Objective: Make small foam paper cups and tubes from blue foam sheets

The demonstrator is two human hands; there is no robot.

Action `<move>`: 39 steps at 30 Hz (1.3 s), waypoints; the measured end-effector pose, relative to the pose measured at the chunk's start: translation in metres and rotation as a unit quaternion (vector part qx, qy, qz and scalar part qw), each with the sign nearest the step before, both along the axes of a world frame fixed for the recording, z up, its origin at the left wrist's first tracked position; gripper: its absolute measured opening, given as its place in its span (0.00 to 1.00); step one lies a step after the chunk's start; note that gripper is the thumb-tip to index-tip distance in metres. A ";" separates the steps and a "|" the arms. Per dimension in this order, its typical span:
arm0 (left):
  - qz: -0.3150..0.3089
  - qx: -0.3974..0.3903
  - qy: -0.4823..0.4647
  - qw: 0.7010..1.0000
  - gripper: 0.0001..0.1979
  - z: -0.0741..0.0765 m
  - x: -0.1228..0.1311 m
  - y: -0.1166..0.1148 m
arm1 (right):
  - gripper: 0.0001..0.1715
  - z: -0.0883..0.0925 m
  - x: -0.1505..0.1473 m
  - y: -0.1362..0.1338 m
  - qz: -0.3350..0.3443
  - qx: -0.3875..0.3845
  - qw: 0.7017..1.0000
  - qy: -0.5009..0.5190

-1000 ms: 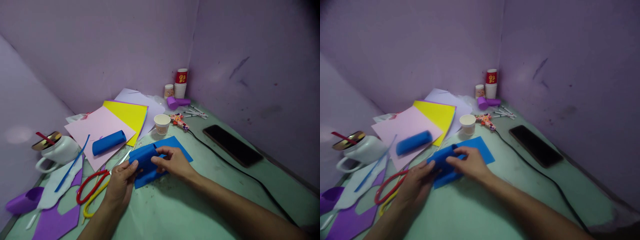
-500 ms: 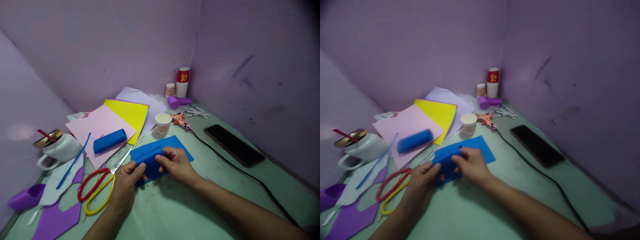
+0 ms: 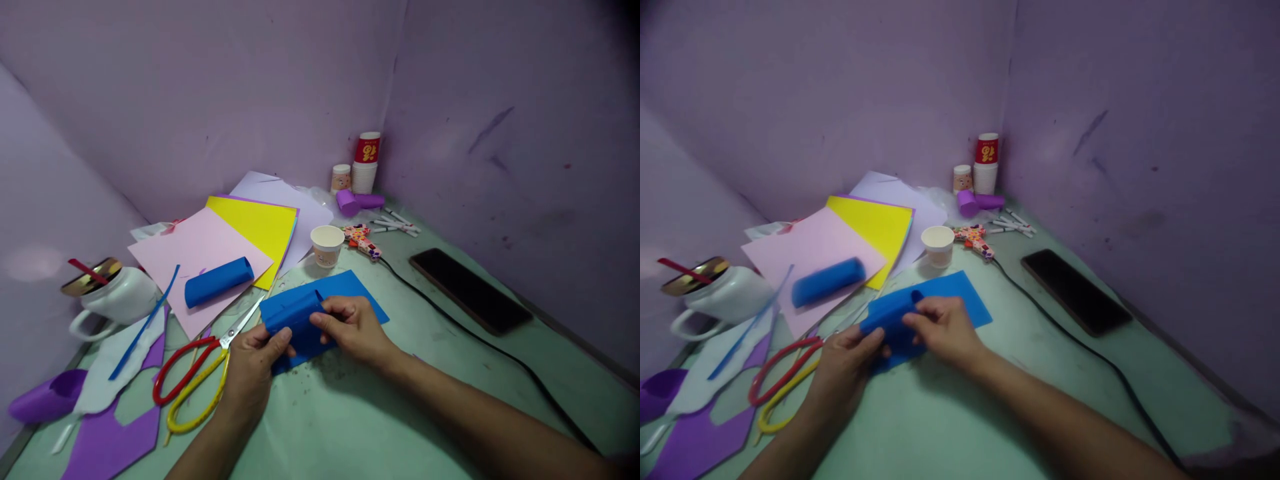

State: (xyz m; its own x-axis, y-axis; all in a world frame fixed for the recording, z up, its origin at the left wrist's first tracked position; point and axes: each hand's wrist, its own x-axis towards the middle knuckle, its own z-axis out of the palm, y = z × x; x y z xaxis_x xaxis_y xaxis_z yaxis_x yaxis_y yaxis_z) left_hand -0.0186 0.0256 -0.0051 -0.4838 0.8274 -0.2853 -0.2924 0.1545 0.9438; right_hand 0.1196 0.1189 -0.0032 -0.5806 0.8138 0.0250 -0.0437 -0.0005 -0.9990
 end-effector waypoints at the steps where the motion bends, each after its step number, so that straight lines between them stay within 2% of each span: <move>1: 0.005 0.000 -0.002 1.000 0.19 -0.001 -0.001 0.000 | 0.15 -0.001 0.000 -0.001 0.004 0.005 1.000 0.004; 6: 0.018 0.003 -0.028 0.999 0.18 -0.003 -0.003 0.001 | 0.11 -0.001 -0.002 -0.005 0.028 0.009 1.000 0.005; 10: 0.017 0.009 -0.033 0.999 0.18 -0.003 0.002 0.000 | 0.12 0.001 0.001 -0.009 -0.011 0.104 0.994 0.002; 12: 0.023 0.013 -0.029 0.999 0.18 -0.004 0.004 0.000 | 0.12 0.000 0.002 -0.010 -0.018 0.123 0.992 0.009; 17: 0.031 0.010 0.006 0.999 0.17 -0.007 0.002 0.000 | 0.10 0.000 0.001 -0.005 -0.011 0.089 0.996 -0.019; 20: 0.025 0.003 0.055 0.998 0.16 -0.009 0.001 -0.002 | 0.13 0.001 -0.001 -0.002 -0.046 0.033 0.997 -0.053; 22: 0.015 -0.003 0.088 0.996 0.15 -0.008 0.003 -0.004 | 0.12 0.000 -0.002 -0.003 -0.082 0.032 0.995 -0.051; 24: 0.006 -0.008 0.116 0.993 0.15 -0.007 0.007 -0.006 | 0.12 -0.003 -0.002 -0.004 -0.113 0.088 0.989 -0.039; 26: 0.000 -0.015 0.144 0.990 0.15 -0.004 0.010 -0.008 | 0.11 -0.008 -0.001 -0.003 -0.131 0.187 0.973 -0.046; 29: 0.000 -0.035 0.183 0.983 0.14 -0.002 0.012 -0.008 | 0.14 -0.014 0.002 0.002 -0.125 0.332 0.931 -0.088; 31: 0.006 -0.042 0.203 0.978 0.14 -0.001 0.011 -0.008 | 0.14 -0.015 0.003 0.006 -0.105 0.385 0.910 -0.114; 34: 0.027 -0.041 0.231 0.972 0.13 0.001 0.009 -0.006 | 0.12 -0.012 0.003 0.007 -0.080 0.394 0.908 -0.120; 39: 0.050 -0.030 0.257 0.965 0.14 0.007 0.010 -0.003 | 0.06 -0.003 0.003 0.004 -0.061 0.324 0.937 -0.115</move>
